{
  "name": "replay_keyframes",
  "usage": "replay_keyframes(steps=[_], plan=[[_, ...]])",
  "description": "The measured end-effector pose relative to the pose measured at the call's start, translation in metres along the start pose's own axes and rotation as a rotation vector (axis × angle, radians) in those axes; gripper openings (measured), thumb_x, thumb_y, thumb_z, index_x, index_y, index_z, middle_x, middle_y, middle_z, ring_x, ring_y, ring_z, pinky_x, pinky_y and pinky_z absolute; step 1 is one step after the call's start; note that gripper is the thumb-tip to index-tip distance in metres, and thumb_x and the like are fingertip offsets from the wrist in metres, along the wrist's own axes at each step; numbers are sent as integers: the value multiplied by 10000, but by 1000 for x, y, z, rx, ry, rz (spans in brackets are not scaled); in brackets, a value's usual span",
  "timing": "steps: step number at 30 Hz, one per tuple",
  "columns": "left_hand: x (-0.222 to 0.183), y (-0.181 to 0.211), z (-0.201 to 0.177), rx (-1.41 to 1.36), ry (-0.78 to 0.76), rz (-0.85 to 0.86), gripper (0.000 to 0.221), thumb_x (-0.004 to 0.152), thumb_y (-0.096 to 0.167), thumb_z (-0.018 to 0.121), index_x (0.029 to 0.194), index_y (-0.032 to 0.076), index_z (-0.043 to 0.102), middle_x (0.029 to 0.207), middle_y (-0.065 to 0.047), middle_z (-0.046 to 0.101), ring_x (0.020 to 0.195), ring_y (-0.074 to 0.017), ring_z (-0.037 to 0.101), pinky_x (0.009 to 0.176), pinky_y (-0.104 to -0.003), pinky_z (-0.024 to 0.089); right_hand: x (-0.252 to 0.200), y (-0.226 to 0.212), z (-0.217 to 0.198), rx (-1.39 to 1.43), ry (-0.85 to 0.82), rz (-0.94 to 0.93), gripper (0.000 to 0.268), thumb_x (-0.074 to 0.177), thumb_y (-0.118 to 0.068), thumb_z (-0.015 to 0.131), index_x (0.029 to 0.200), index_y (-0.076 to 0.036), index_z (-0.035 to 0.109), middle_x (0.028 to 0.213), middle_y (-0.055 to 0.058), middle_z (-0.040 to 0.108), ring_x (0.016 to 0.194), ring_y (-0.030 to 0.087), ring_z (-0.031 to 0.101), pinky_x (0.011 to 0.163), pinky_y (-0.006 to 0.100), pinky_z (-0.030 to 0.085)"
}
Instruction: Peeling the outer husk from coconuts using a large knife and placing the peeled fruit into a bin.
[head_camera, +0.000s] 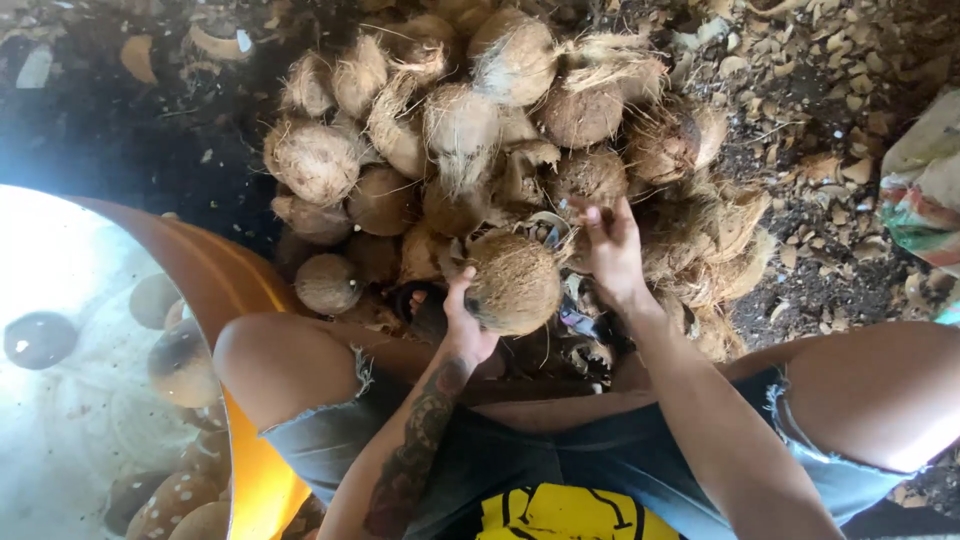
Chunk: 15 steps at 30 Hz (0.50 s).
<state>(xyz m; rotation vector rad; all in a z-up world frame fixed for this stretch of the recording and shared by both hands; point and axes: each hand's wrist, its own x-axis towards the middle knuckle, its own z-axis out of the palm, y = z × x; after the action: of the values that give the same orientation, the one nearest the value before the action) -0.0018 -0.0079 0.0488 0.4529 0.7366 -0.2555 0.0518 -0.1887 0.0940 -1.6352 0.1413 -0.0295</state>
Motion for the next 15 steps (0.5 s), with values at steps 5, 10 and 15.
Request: replay_keyframes(steps=[5, 10, 15], plan=[[13, -3, -9, -32, -65, -97, 674, 749, 439, 803, 1290, 47, 714, 1271, -184, 732, 1158, -382, 698, 1089, -522, 510, 3, 4, 20, 558, 32, 96, 84, 1154, -154, 412, 1095, -139, 470, 692, -12, 512, 527, 84, 518, 489, 226, 478], [17, -12, -24, -26, -138, -163, 592, 777, 413, 780, 1250, 58, 738, 1250, -195, 757, 1112, -367, 735, 1045, -494, 549, 7, 33, -3, -406, -14, -374, 34, 1091, -163, 618, 1080, -132, 622, 825, 133, 773, 777, 355, 775, 701, 447, 600], [20, -15, -28, -33, -226, -182, 538, 799, 355, 789, 1251, 65, 756, 1233, -172, 765, 1087, -345, 740, 1011, -474, 567, 16, 51, -28, -695, -34, -257, 299, 957, -98, 520, 1229, -192, 599, 868, 205, 734, 860, 430, 742, 747, 586, 564]])
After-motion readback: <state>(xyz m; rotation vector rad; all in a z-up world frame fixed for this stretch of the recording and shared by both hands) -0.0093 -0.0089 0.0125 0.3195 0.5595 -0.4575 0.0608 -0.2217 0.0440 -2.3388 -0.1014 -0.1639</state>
